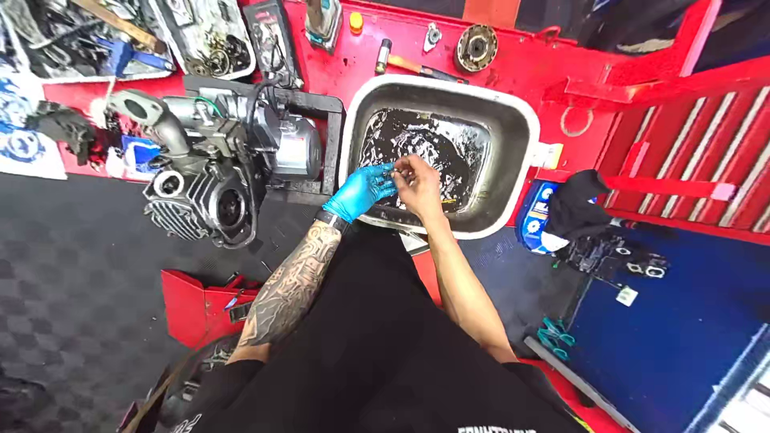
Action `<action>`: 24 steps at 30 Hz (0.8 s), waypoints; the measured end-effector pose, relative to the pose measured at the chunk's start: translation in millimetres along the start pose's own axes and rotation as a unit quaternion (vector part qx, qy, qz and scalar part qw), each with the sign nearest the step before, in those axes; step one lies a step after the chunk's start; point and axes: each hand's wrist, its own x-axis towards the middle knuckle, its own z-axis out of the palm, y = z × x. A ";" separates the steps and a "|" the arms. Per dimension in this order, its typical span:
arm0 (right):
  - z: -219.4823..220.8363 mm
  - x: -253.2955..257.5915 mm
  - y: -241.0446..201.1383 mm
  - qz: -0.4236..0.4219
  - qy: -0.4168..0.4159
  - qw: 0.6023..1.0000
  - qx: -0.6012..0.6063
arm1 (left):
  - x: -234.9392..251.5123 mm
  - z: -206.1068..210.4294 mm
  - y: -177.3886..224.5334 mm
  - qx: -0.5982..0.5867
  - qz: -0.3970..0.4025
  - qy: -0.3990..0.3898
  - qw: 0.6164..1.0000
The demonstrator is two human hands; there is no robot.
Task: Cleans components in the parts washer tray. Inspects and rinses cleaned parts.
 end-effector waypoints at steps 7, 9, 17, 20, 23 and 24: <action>-6.3 -1.9 -15.0 -0.007 0.081 0.995 0.050 | -2.4 -9.6 -1.3 0.049 0.067 -0.120 0.989; -6.3 -4.1 -11.1 -0.043 0.076 0.996 0.005 | -1.5 -7.9 -2.9 0.047 0.066 -0.114 0.990; -14.2 -4.6 -7.9 -0.075 -0.022 0.983 -0.169 | -3.1 5.9 -8.1 0.051 0.051 -0.065 0.995; -13.8 -4.8 -2.0 -0.102 -0.024 0.981 -0.164 | -6.6 9.3 -5.9 0.059 0.045 -0.061 0.995; -13.0 -5.6 6.2 -0.119 -0.024 0.980 -0.156 | -6.2 9.6 -6.0 0.076 0.043 -0.066 0.994; -13.0 -6.0 8.0 -0.122 -0.027 0.980 -0.156 | -5.8 9.1 -6.2 0.075 0.040 -0.067 0.994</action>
